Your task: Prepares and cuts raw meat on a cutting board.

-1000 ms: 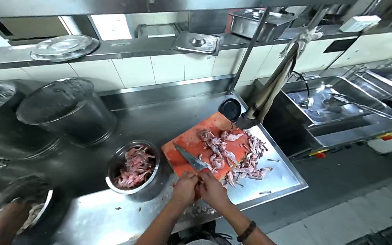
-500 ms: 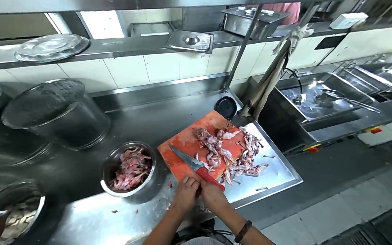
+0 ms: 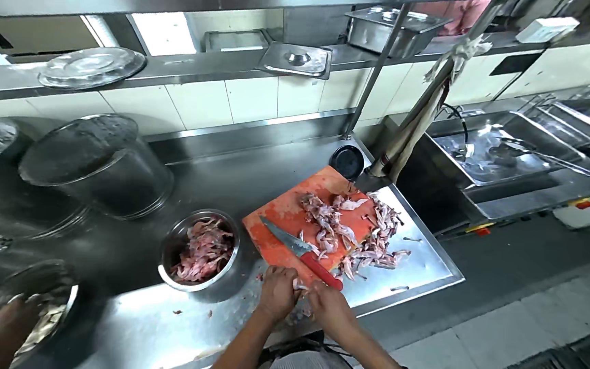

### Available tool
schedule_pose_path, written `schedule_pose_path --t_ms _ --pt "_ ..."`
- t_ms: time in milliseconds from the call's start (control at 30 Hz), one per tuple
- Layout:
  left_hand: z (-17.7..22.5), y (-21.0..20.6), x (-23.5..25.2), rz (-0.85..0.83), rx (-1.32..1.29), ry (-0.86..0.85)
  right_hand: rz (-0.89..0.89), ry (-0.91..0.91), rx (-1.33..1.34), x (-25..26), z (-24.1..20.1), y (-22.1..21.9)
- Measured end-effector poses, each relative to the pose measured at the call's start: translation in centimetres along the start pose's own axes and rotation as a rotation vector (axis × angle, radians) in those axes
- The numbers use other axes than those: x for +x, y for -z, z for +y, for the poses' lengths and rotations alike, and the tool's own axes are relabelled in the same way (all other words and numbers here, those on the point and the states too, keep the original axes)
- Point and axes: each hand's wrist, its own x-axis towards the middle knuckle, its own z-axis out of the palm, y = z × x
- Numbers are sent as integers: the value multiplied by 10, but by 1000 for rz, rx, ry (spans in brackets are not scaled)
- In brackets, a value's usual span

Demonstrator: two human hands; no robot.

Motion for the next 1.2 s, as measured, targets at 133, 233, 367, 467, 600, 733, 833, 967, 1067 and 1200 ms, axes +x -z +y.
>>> schedule_pose_path --t_ms 133,233,367,467,600,733,833,967,1067,1200 --pt "3 21 -8 -213 -60 -53 -43 -116 406 28 35 -1" --pt "-3 23 -14 -236 -79 -35 -50 -167 411 55 40 -6" --pt "-14 18 -11 -198 26 100 -27 -90 52 78 19 -6" --pt "-15 14 -4 -196 94 197 -12 -156 -136 89 9 -14" --pt "-1 12 2 -246 121 331 137 -186 -281 82 11 -13" --pt "9 12 3 -261 149 390 237 -71 -358 72 46 -19" --pt "13 10 4 -267 168 408 155 -34 -396 76 49 -15" --pt "11 14 2 -266 106 474 8 -85 -355 65 19 3" --pt "6 14 -1 -249 -24 545 -47 -213 -117 29 14 15" --pt "-5 5 -1 -208 -214 600 -22 -201 62 -25 32 -6"
